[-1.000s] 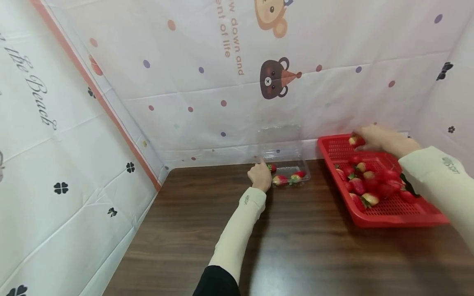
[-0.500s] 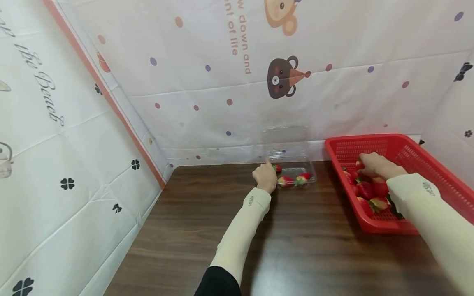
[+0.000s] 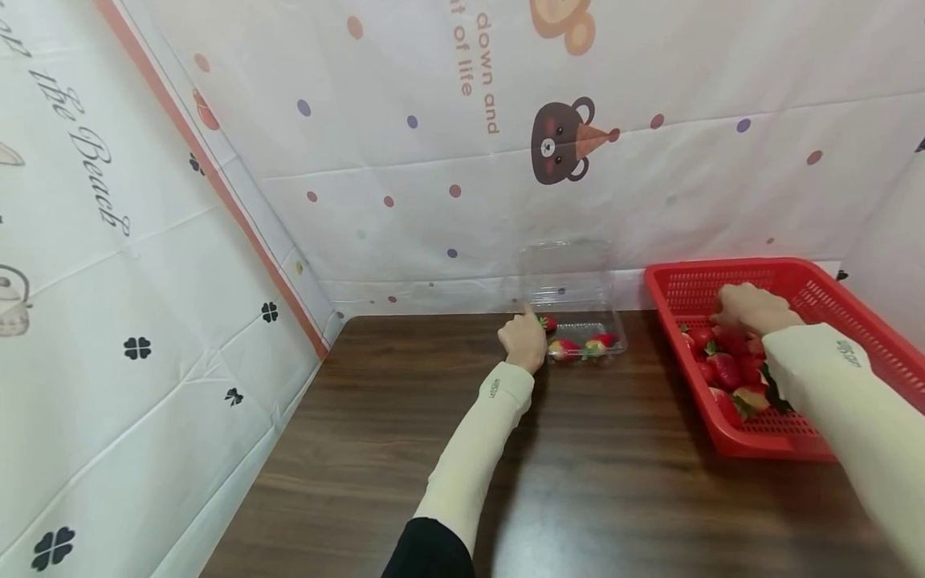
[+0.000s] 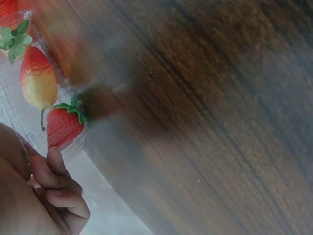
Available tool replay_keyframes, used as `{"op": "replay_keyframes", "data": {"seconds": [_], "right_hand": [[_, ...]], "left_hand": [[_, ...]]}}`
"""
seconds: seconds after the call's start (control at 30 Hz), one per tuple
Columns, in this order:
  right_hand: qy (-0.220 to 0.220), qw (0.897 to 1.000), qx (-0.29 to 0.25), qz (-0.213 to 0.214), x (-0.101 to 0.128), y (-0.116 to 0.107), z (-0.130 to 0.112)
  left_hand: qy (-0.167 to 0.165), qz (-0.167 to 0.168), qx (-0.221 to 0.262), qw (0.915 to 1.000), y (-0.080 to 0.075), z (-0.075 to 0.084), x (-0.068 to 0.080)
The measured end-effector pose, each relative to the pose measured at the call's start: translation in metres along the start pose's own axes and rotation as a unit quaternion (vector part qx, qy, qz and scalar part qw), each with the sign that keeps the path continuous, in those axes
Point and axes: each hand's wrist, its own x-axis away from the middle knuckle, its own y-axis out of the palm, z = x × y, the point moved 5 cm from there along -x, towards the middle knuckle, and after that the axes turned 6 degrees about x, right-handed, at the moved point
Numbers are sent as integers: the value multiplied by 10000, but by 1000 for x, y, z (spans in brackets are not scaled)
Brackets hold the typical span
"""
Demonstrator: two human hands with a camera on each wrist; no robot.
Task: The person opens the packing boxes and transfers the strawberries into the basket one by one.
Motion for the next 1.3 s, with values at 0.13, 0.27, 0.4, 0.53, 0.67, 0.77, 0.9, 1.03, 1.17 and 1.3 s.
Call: {"op": "replay_keyframes", "data": {"seconds": [0.13, 0.27, 0.4, 0.53, 0.67, 0.77, 0.9, 1.03, 1.17, 1.3], "right_hand": [[-185, 9947, 152, 1003, -19, -22, -45], [-672, 9849, 321, 1565, -40, -27, -106], [-1294, 9786, 360, 1556, -58, -5, -160], [-1515, 9808, 411, 1156, -73, 32, -192], [-1570, 9841, 394, 727, -83, 64, -207], [-1733, 9835, 298, 417, -86, 79, -212], [-2053, 9776, 219, 417, -89, 82, -215], [-2372, 9683, 203, 760, -89, 75, -218], [-2522, 9632, 139, 916, -90, 74, -222], [-2389, 9671, 65, 876, -94, 74, -218]], "left_hand": [[14, -55, -55, 10000, 0, -2, -3], [56, 31, -53, 10000, 0, -4, -5], [90, 58, -41, 9999, 1, -3, -3], [101, 96, 12, 9999, 5, 0, 4], [86, 158, 65, 9998, 7, 2, 11], [45, 203, 138, 9997, 7, 0, 14], [68, 201, 161, 9996, 6, -2, 11], [130, 250, 159, 9995, 5, -2, 7], [161, 334, 156, 9992, 3, -3, 6], [113, 296, 87, 9995, 3, -3, 3]]}}
